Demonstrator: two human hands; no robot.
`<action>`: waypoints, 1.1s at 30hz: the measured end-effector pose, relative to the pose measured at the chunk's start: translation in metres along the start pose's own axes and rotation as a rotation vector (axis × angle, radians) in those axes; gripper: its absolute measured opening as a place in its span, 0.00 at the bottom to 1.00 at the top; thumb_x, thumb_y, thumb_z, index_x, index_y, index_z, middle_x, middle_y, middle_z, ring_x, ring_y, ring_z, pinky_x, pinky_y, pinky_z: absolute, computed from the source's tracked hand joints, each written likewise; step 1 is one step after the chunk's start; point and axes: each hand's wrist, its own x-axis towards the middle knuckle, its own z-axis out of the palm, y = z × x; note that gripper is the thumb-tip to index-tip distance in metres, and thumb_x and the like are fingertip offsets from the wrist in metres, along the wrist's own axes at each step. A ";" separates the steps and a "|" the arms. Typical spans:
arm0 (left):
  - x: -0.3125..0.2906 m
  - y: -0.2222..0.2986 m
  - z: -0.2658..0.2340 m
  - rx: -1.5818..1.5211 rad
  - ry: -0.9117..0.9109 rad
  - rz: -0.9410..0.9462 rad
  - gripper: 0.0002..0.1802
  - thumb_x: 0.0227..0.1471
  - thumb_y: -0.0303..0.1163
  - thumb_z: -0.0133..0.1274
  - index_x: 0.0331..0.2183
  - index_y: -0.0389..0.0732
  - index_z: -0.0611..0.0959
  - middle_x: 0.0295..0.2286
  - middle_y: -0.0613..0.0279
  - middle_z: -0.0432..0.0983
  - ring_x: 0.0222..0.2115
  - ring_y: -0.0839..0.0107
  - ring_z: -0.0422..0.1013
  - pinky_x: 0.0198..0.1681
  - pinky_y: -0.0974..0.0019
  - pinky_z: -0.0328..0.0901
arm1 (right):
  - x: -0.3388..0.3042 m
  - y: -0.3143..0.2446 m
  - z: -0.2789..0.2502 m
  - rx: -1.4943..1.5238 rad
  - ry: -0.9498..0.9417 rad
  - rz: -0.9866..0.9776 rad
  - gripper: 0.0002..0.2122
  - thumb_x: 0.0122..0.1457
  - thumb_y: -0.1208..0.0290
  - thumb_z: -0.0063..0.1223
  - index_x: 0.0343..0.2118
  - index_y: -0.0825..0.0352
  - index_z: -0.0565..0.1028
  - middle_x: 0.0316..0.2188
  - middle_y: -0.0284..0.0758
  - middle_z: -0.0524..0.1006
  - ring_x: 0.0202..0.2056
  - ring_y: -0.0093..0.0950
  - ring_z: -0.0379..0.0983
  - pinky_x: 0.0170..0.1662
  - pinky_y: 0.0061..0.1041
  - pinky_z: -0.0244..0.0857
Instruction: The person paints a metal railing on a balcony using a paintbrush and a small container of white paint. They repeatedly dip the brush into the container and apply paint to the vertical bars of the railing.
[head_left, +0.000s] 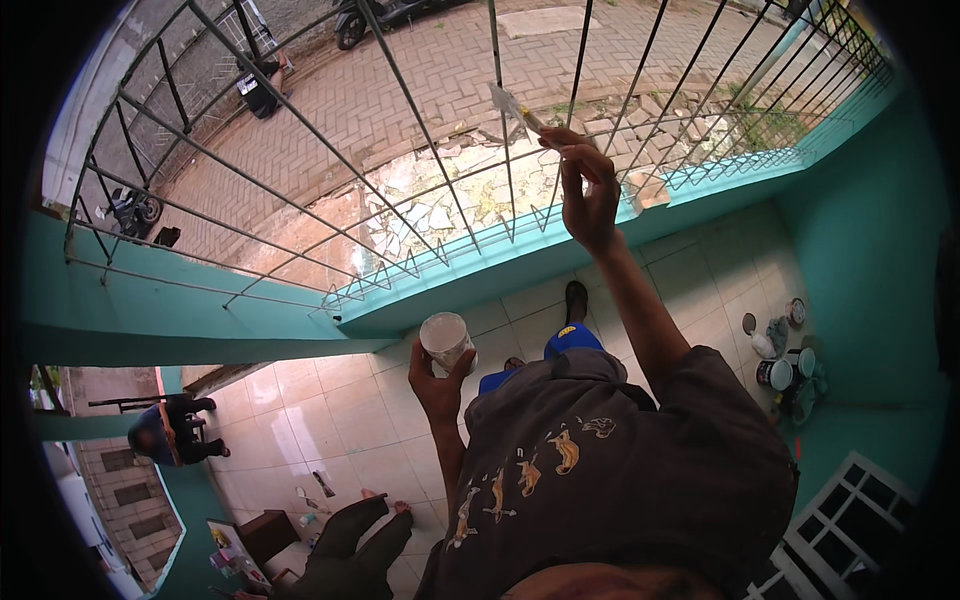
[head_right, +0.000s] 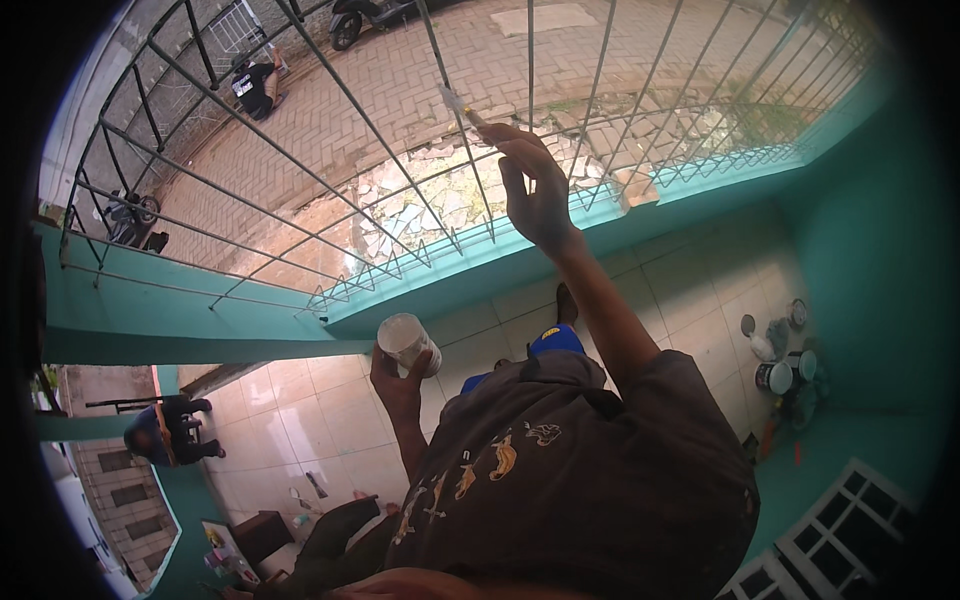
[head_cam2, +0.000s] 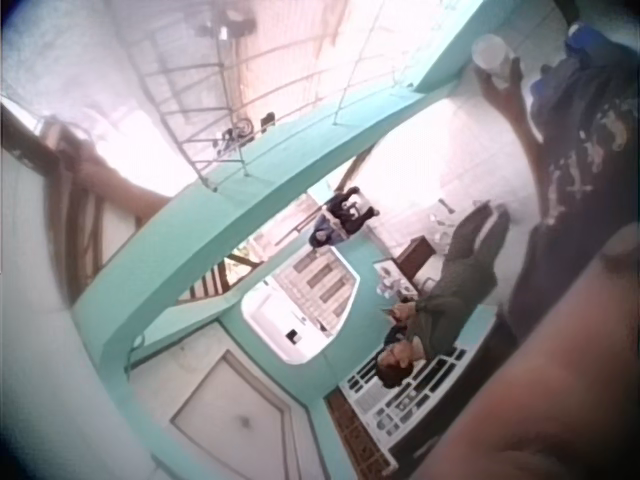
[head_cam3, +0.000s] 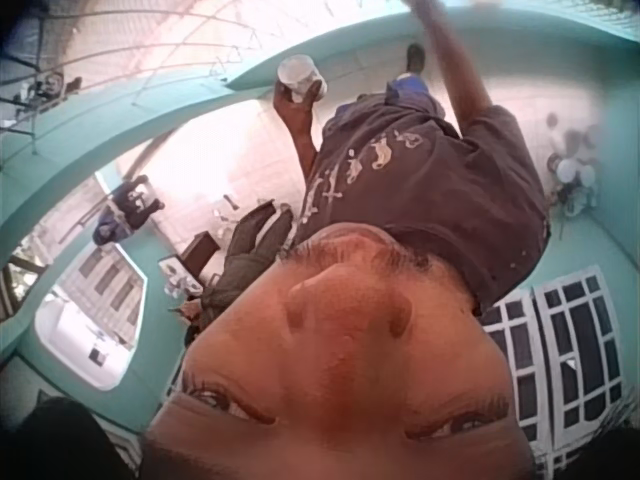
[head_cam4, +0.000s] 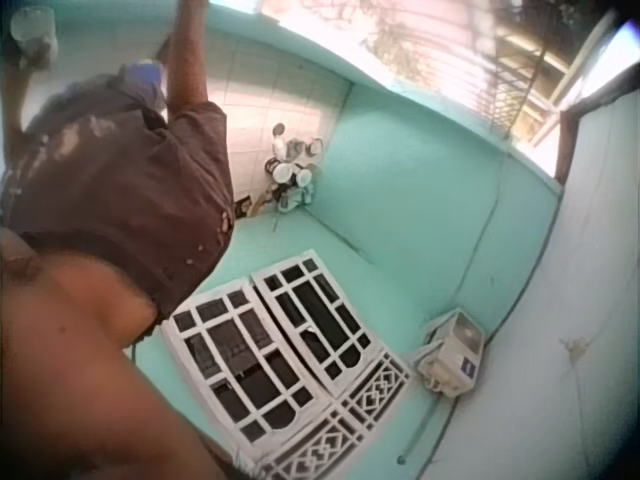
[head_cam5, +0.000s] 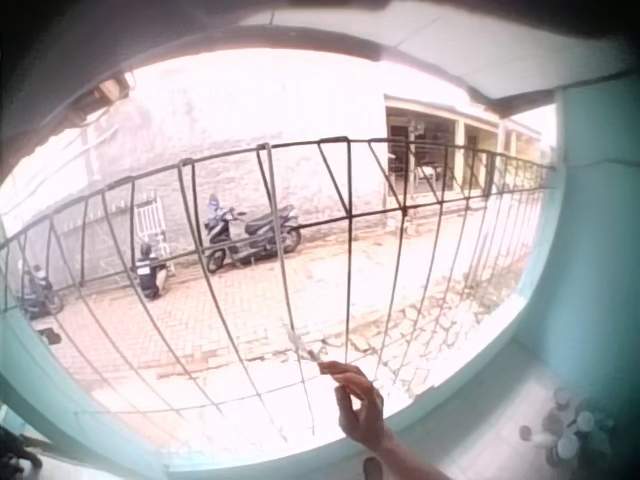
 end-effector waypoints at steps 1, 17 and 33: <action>0.000 0.000 0.000 -0.003 -0.003 -0.001 0.34 0.37 0.31 0.72 0.47 0.37 0.75 0.41 0.55 0.76 0.46 0.62 0.72 0.53 0.58 0.63 | -0.001 0.001 -0.004 -0.004 0.005 -0.005 0.14 0.59 0.89 0.40 0.47 0.67 0.64 0.48 0.50 0.73 0.49 0.41 0.74 0.48 0.33 0.73; -0.001 0.004 0.002 -0.019 -0.004 -0.013 0.33 0.36 0.32 0.72 0.46 0.38 0.76 0.40 0.57 0.77 0.45 0.63 0.72 0.51 0.58 0.64 | -0.018 -0.016 0.025 -0.267 -0.025 -0.169 0.16 0.55 0.87 0.51 0.44 0.67 0.64 0.45 0.50 0.75 0.45 0.45 0.75 0.45 0.37 0.71; 0.000 0.005 -0.002 0.008 -0.066 -0.052 0.37 0.37 0.29 0.71 0.50 0.35 0.73 0.45 0.54 0.74 0.49 0.62 0.70 0.56 0.58 0.61 | -0.009 -0.014 0.013 -0.177 0.014 -0.113 0.11 0.60 0.86 0.44 0.45 0.68 0.64 0.46 0.52 0.74 0.46 0.42 0.74 0.45 0.33 0.73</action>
